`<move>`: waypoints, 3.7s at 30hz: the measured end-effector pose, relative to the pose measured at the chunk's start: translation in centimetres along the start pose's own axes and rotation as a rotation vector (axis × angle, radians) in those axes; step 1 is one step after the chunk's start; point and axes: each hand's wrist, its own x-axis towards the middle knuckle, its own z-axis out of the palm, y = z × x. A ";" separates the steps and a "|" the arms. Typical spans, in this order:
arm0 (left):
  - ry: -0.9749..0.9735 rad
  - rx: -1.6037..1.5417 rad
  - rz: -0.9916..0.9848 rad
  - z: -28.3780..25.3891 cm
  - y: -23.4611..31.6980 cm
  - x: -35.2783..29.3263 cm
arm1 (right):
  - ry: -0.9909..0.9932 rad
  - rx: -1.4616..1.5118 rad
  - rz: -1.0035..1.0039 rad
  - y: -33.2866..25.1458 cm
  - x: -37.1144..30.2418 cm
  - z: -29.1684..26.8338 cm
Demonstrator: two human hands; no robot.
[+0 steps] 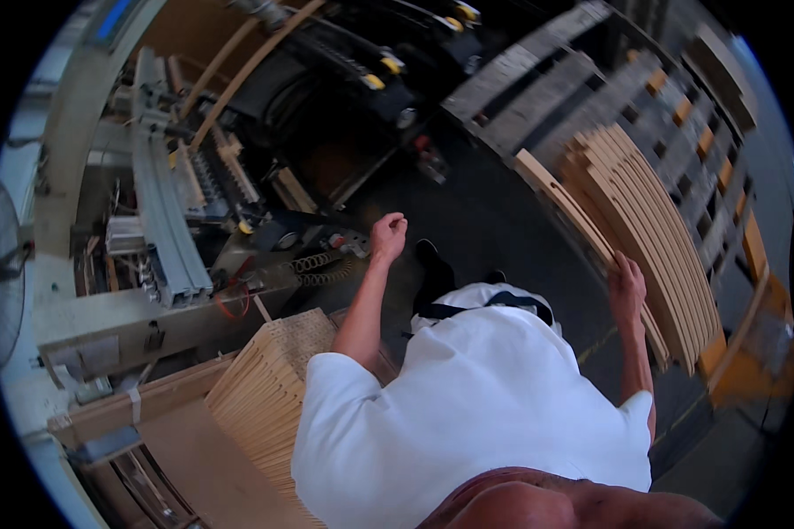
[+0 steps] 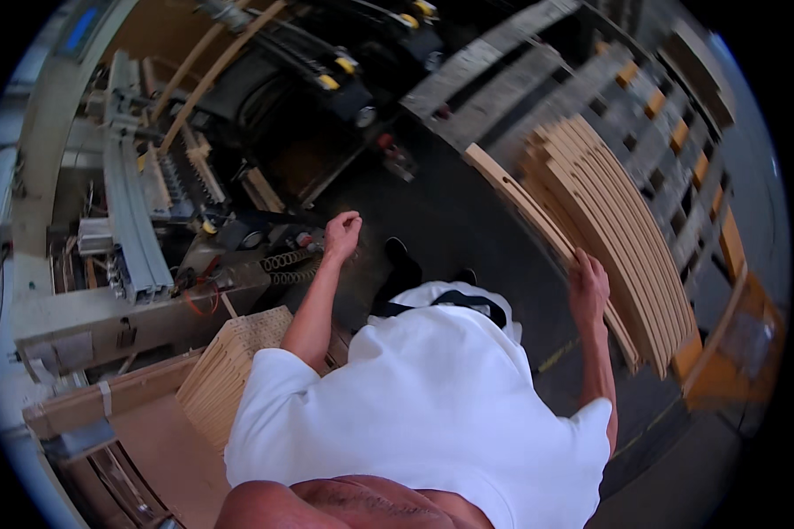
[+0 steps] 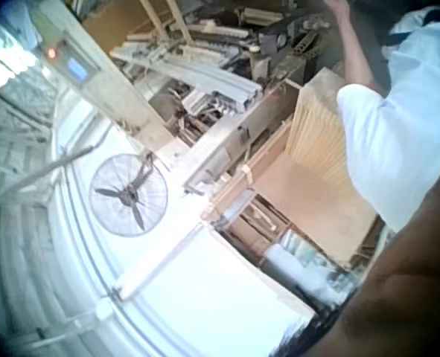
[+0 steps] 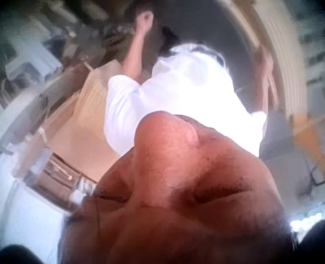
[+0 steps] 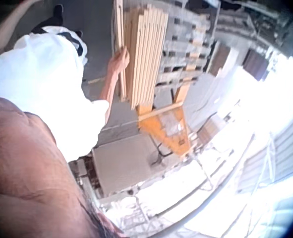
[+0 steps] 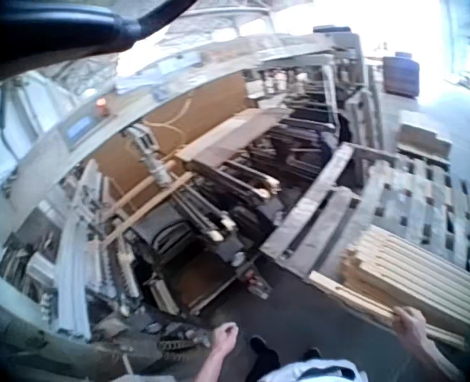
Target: The person repeatedly picks up thin wooden slats from a stack, places them on a sanding machine, and runs them through the belt sander. The person then removes the sanded slats and places them onto a separate stack. This process is repeated continuously for multiple pieces.
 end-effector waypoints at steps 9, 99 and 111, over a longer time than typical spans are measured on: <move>0.457 0.350 0.127 -19.5 0.0 26.4 | -0.019 0.227 -0.077 -16.1 12.4 3.2; 1.416 -0.052 -1.385 -37.0 -23.4 -40.9 | -1.665 0.206 -1.182 -53.6 0.4 31.7; 1.354 0.036 -1.181 -35.3 -29.2 -42.7 | -1.442 0.236 -1.892 -58.0 -18.7 31.0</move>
